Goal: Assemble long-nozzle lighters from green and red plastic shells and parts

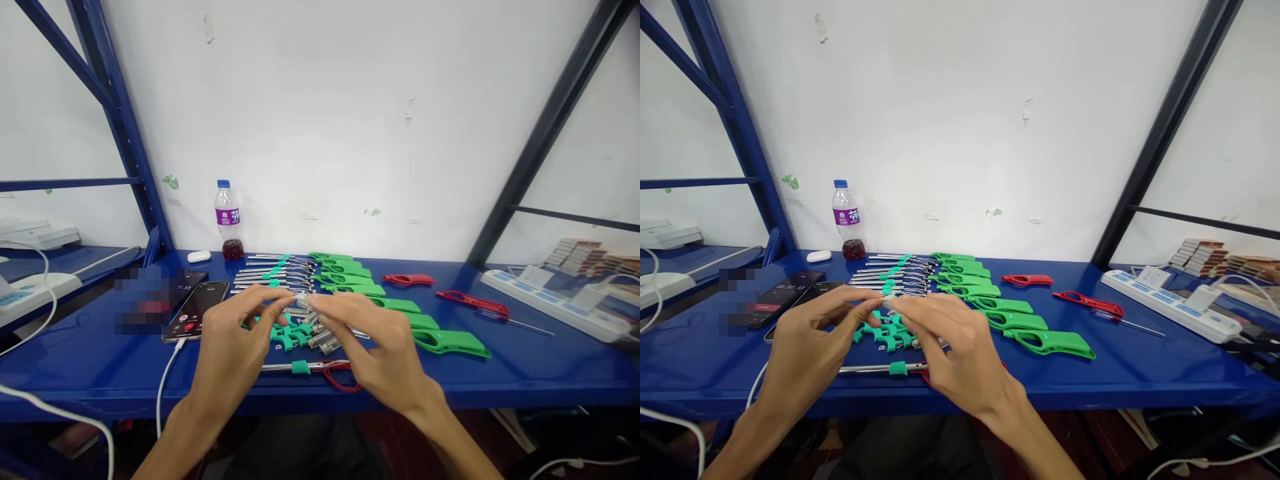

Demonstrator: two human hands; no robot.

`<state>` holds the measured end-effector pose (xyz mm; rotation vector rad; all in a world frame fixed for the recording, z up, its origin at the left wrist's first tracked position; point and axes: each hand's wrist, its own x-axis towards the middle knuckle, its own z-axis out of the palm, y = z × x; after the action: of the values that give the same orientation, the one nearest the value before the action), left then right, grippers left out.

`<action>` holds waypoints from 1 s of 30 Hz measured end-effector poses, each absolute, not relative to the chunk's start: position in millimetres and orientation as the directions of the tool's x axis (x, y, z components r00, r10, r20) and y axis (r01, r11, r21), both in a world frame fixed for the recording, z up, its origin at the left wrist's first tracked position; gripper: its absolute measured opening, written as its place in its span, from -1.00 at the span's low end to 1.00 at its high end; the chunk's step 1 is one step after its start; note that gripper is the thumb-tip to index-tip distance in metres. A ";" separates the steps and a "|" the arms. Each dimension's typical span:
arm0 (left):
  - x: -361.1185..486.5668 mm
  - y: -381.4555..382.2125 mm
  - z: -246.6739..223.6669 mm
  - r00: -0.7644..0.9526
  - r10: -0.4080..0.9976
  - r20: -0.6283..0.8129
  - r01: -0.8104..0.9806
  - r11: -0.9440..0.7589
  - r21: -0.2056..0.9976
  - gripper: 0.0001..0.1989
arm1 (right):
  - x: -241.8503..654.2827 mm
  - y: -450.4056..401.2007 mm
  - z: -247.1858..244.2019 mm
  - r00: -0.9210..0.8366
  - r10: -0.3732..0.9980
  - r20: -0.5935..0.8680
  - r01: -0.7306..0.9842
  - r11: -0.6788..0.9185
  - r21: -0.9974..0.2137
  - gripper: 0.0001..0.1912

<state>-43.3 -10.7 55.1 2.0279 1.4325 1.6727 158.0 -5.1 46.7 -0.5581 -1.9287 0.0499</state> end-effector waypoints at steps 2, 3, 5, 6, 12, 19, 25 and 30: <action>-51.9 -5.0 55.0 -0.018 0.766 0.643 0.613 -0.500 0.612 -0.76 | 169.3 -7.2 55.6 -0.273 0.463 0.843 0.440 0.840 -0.318 -0.65; -58.1 -1.2 53.7 0.012 0.790 0.613 0.668 -0.463 0.583 -0.74 | 175.4 -7.4 59.5 -0.241 0.493 0.836 0.489 0.806 -0.335 -0.68; -72.4 7.5 48.6 0.117 0.844 0.523 0.787 -0.400 0.470 -0.71 | 188.4 -5.8 65.6 -0.189 0.564 0.804 0.580 0.725 -0.372 -0.73; -79.2 11.6 45.1 0.167 0.864 0.475 0.827 -0.385 0.409 -0.70 | 195.2 -4.1 67.6 -0.188 0.607 0.772 0.616 0.685 -0.389 -0.75; -90.8 19.7 30.6 0.268 0.933 0.239 0.909 -0.327 0.257 -0.66 | 234.9 7.3 63.0 -0.459 0.794 0.398 0.745 0.588 -0.314 -0.72; -76.8 18.1 30.5 0.301 0.940 0.159 0.916 -0.331 0.225 -0.77 | 259.9 15.2 50.3 -0.474 0.864 0.172 0.770 0.501 -0.395 -0.81; -77.0 22.8 28.8 0.331 0.932 0.146 0.904 -0.358 0.234 -0.79 | 262.1 22.1 46.4 -0.456 0.889 0.035 0.810 0.431 -0.398 -0.93; -81.6 27.1 26.5 0.341 0.922 0.185 0.883 -0.382 0.274 -0.79 | 261.9 23.8 44.3 -0.427 0.902 0.057 0.824 0.414 -0.387 -0.97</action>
<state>-81.6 27.1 26.5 2.4676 1.6694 0.4705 261.9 23.8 44.3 -1.5097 -2.4156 0.4418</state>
